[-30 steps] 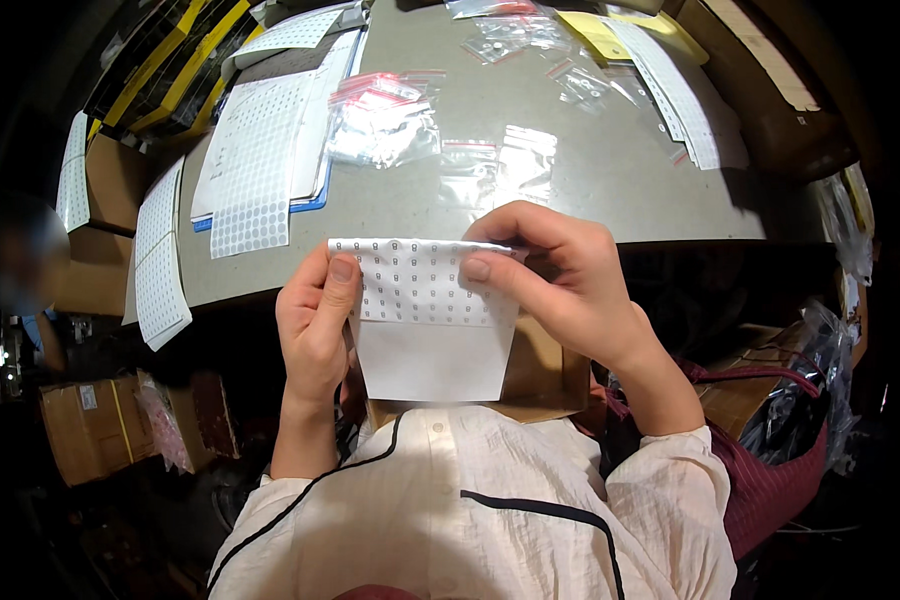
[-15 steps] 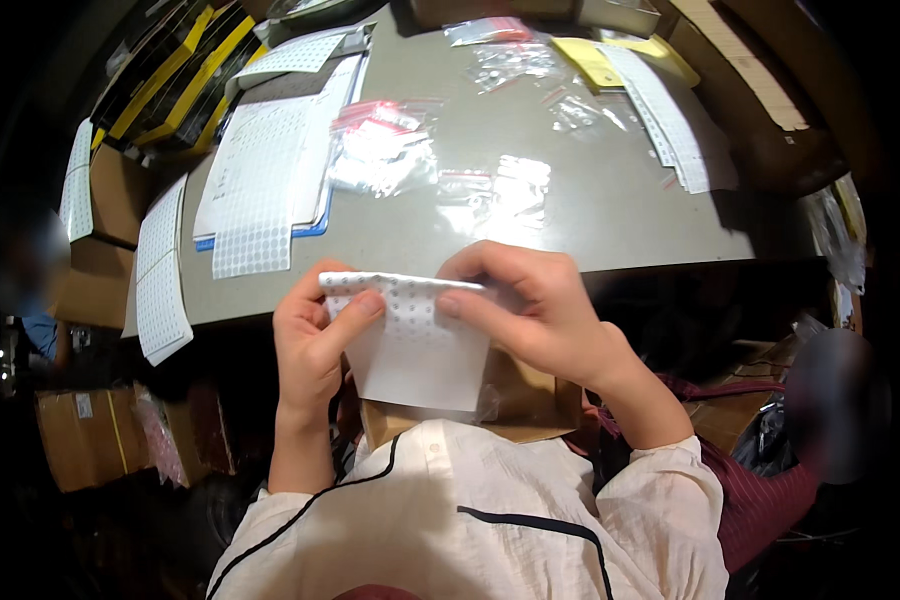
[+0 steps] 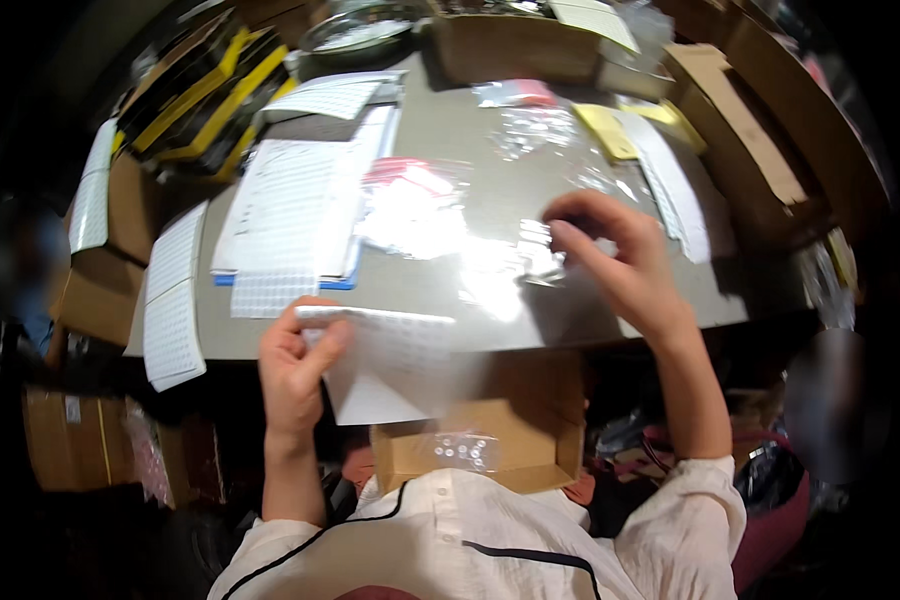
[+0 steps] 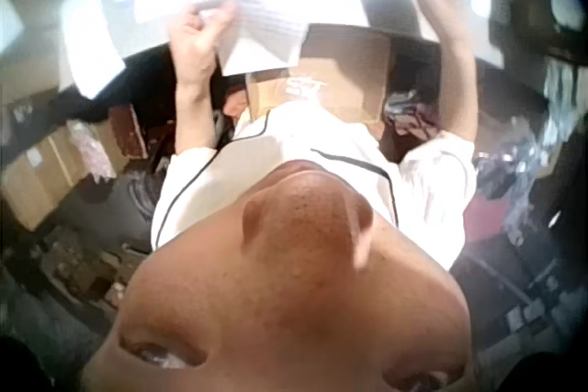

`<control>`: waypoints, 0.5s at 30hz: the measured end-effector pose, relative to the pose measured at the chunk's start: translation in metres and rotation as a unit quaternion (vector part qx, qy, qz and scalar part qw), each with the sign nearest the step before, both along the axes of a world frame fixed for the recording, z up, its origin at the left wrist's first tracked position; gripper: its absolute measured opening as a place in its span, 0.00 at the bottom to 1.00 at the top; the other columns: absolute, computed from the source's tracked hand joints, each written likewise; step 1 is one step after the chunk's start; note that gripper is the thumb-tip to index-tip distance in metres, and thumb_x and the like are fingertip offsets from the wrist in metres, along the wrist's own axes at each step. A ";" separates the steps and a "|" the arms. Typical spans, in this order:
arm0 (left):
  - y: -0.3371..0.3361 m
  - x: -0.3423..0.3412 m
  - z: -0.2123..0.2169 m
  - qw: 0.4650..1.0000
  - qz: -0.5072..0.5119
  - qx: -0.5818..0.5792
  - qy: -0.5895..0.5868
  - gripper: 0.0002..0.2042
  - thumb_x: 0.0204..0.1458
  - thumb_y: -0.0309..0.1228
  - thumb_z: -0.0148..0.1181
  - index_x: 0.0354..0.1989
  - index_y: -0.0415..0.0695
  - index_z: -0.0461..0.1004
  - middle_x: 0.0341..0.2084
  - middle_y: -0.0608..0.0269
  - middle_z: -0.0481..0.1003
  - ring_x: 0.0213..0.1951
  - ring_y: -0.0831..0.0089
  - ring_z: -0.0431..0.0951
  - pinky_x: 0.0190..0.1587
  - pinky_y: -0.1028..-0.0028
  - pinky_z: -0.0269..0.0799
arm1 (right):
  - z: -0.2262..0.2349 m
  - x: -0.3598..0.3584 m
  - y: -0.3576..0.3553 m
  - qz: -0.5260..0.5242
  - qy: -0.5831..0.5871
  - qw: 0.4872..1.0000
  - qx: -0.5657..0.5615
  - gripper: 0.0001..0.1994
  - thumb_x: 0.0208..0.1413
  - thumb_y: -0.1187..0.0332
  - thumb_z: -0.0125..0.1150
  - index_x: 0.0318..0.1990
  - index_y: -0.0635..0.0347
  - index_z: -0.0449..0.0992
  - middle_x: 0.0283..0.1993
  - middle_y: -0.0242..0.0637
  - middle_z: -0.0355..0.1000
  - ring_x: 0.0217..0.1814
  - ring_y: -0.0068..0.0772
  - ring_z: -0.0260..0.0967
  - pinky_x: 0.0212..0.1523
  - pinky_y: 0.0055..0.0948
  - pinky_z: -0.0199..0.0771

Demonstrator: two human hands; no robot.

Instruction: The person peels small circular stickers from a sheet and places them into a clear plastic bag. They repeatedly handle the sticker sheet, peel off individual stickers, and deposit them into the bag on the table.

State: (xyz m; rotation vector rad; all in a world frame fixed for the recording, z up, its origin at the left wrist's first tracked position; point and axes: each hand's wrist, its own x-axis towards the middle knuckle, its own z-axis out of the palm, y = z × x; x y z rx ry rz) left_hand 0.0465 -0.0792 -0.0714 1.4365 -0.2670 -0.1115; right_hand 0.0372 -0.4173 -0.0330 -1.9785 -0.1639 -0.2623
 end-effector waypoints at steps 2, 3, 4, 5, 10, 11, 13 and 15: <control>-0.001 0.000 0.005 0.999 -0.029 0.010 0.013 0.06 0.59 0.22 0.64 0.42 0.36 0.79 0.35 0.68 0.79 0.37 0.83 0.74 0.41 0.82 0.70 | 0.001 0.008 -0.008 -0.009 -0.044 0.994 -0.099 0.09 0.63 0.71 0.64 0.47 0.65 0.80 0.40 0.34 0.79 0.40 0.22 0.77 0.41 0.23 0.77; -0.002 0.001 0.007 1.000 -0.020 0.012 0.018 0.06 0.59 0.22 0.64 0.42 0.36 0.79 0.35 0.68 0.79 0.38 0.83 0.75 0.41 0.81 0.70 | 0.006 0.007 -0.017 -0.033 -0.055 0.983 -0.174 0.09 0.63 0.72 0.64 0.48 0.65 0.80 0.43 0.34 0.79 0.41 0.22 0.77 0.41 0.24 0.77; 0.000 0.001 0.007 1.000 -0.013 0.014 0.023 0.06 0.59 0.22 0.64 0.42 0.36 0.79 0.35 0.68 0.79 0.38 0.83 0.75 0.41 0.81 0.70 | 0.005 0.013 -0.026 -0.049 -0.101 0.968 -0.223 0.11 0.61 0.73 0.66 0.49 0.65 0.80 0.43 0.34 0.79 0.42 0.25 0.76 0.46 0.27 0.77; -0.001 0.002 0.005 0.999 -0.015 0.014 0.029 0.05 0.59 0.21 0.64 0.42 0.36 0.78 0.35 0.68 0.79 0.38 0.83 0.75 0.41 0.81 0.70 | 0.013 0.016 -0.035 -0.071 -0.073 0.954 -0.281 0.13 0.61 0.70 0.66 0.50 0.65 0.79 0.46 0.35 0.79 0.45 0.28 0.76 0.51 0.29 0.75; 0.013 0.000 -0.001 0.999 -0.040 0.005 0.009 0.06 0.58 0.20 0.64 0.42 0.36 0.78 0.33 0.66 0.79 0.35 0.83 0.75 0.39 0.82 0.70 | -0.003 0.034 -0.149 -0.203 -0.027 0.944 -0.258 0.19 0.55 0.62 0.66 0.51 0.62 0.79 0.47 0.42 0.77 0.47 0.36 0.74 0.49 0.32 0.74; 0.009 0.002 -0.001 0.998 -0.058 -0.005 0.024 0.06 0.58 0.20 0.64 0.42 0.36 0.78 0.33 0.66 0.79 0.35 0.83 0.75 0.39 0.82 0.70 | -0.006 0.030 -0.169 -0.218 0.007 0.943 -0.252 0.18 0.55 0.64 0.66 0.51 0.62 0.79 0.46 0.40 0.77 0.48 0.35 0.74 0.51 0.32 0.73; 0.007 0.004 0.001 0.996 -0.070 -0.015 0.051 0.06 0.58 0.20 0.64 0.43 0.36 0.78 0.33 0.67 0.79 0.35 0.83 0.75 0.39 0.82 0.71 | -0.007 0.026 -0.164 -0.192 0.009 0.964 -0.184 0.17 0.54 0.65 0.66 0.50 0.63 0.79 0.46 0.39 0.77 0.51 0.35 0.74 0.54 0.32 0.72; 0.007 0.007 0.002 0.995 -0.077 -0.019 0.056 0.07 0.58 0.20 0.64 0.43 0.36 0.78 0.34 0.66 0.80 0.37 0.83 0.76 0.41 0.81 0.72 | -0.004 0.028 -0.138 -0.146 -0.018 0.959 -0.242 0.16 0.54 0.66 0.66 0.49 0.64 0.79 0.47 0.38 0.76 0.54 0.35 0.73 0.57 0.33 0.71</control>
